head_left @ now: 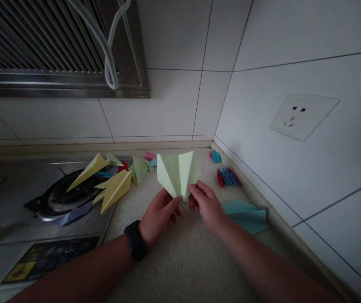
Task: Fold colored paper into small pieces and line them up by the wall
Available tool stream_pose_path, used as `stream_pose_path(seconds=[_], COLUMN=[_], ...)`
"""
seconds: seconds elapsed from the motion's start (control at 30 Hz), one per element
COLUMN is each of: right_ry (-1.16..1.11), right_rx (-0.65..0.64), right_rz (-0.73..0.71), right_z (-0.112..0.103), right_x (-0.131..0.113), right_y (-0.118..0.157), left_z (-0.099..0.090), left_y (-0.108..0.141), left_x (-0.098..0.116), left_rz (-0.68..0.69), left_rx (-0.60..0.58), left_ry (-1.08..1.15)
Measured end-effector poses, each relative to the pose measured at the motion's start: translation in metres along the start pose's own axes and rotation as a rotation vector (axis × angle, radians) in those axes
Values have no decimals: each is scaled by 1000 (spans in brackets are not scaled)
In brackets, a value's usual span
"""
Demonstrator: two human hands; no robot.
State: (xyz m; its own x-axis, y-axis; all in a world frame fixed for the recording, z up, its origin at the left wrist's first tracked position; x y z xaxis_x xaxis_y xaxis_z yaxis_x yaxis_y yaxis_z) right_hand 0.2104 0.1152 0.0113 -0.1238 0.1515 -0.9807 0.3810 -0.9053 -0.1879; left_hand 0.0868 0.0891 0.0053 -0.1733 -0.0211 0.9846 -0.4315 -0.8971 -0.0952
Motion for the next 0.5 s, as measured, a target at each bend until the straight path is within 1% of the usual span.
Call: stream_pose_path(seconds=[0.07,0.27,0.43,0.5], right_ry=[2,-4,-53,-46], right_rx=[-3,5,-85,-100], right_rz=[0,13,43,43], right_z=[0,-1,6,7], right_x=[0,2,4,4], right_y=[0,1,0,0], left_z=[-1,0,2,2], left_y=[0,-1,-1,-1], left_x=[0,0,2,2], left_rz=[4,9,21,18], left_rx=[13,5,-18,-18], left_ry=[1,2,14,7])
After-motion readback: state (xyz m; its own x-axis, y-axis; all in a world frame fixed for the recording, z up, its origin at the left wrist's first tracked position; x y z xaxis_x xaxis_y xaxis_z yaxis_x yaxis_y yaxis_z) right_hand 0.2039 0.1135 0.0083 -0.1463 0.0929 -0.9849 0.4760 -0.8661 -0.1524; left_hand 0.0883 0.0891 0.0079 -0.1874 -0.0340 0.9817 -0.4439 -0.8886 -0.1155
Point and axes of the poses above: each hand's wrist, its own y-axis away from the middle knuckle, its own z-axis out of the palm, x = y × z, the point moved 7 cm from there along -y, towards the middle knuckle, and after that the axes turned 13 degrees about -x, right-handed, at the moved point
